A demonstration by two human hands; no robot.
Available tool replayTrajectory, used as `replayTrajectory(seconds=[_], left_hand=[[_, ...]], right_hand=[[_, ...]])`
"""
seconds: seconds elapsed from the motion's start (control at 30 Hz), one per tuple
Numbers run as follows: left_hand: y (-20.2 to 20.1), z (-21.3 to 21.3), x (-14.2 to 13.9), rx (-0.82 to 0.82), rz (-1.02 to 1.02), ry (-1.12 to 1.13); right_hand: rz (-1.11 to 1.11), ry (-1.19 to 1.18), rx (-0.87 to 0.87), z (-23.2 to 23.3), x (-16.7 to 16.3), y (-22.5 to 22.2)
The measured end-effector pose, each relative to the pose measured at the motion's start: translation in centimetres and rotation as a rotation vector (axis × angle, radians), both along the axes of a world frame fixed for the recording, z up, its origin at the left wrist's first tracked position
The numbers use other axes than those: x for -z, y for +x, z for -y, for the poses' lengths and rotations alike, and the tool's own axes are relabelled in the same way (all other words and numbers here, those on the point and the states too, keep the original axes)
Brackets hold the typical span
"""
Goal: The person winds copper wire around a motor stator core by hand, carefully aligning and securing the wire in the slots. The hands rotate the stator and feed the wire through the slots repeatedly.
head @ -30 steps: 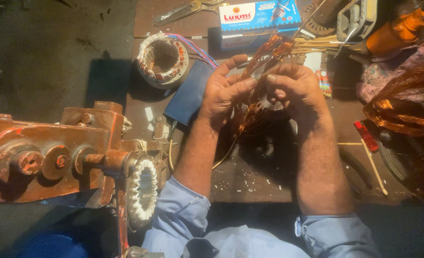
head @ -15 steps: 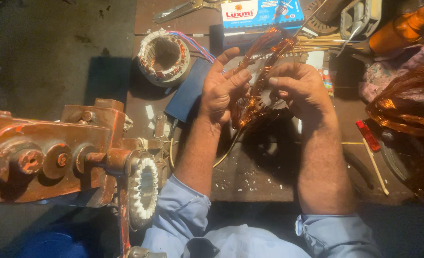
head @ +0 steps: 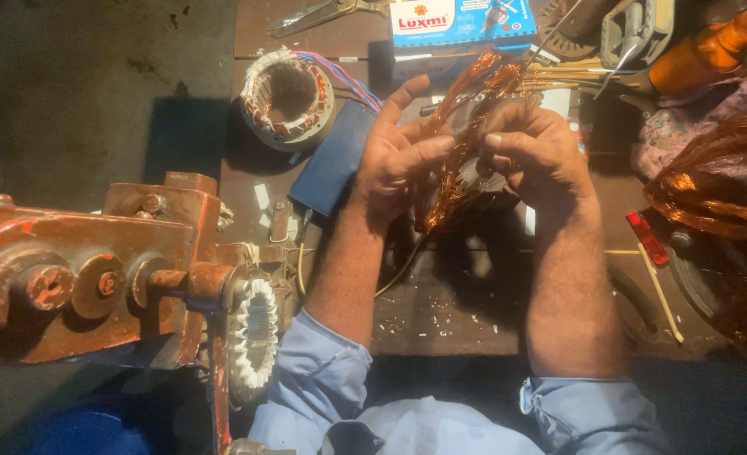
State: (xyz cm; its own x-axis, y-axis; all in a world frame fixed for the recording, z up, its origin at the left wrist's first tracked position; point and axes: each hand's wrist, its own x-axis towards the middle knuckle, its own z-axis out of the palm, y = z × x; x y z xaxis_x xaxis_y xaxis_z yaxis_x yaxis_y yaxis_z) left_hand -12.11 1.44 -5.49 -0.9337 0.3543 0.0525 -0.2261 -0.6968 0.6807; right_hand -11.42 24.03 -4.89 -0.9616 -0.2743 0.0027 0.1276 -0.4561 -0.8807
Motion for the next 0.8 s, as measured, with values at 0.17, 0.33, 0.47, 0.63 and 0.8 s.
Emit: replayTrajectory(seconds=[0.17, 0.33, 0.47, 0.63, 0.8], left_hand=[[0.1, -0.4, -0.1, -0.063, -0.024, 0.009], [0.0, -0.4, 0.5, -0.122, 0.005, 0.066], [0.0, -0.4, 0.6, -0.113, 0.032, 0.122], [0.0, -0.4, 0.4, -0.118, 0.026, 0.085], [0.1, -0.2, 0.4, -0.093, -0.005, 0.107]], right_hand=[[0.01, 0.031, -0.011, -0.7, 0.4, 0.2], [-0.019, 0.103, -0.002, -0.9, 1.1, -0.2], [0.01, 0.067, -0.012, -1.0, 1.1, -0.1], [-0.022, 0.031, -0.048, -0.7, 0.3, 0.1], [-0.024, 0.036, -0.055, -0.3, -0.5, 0.3]])
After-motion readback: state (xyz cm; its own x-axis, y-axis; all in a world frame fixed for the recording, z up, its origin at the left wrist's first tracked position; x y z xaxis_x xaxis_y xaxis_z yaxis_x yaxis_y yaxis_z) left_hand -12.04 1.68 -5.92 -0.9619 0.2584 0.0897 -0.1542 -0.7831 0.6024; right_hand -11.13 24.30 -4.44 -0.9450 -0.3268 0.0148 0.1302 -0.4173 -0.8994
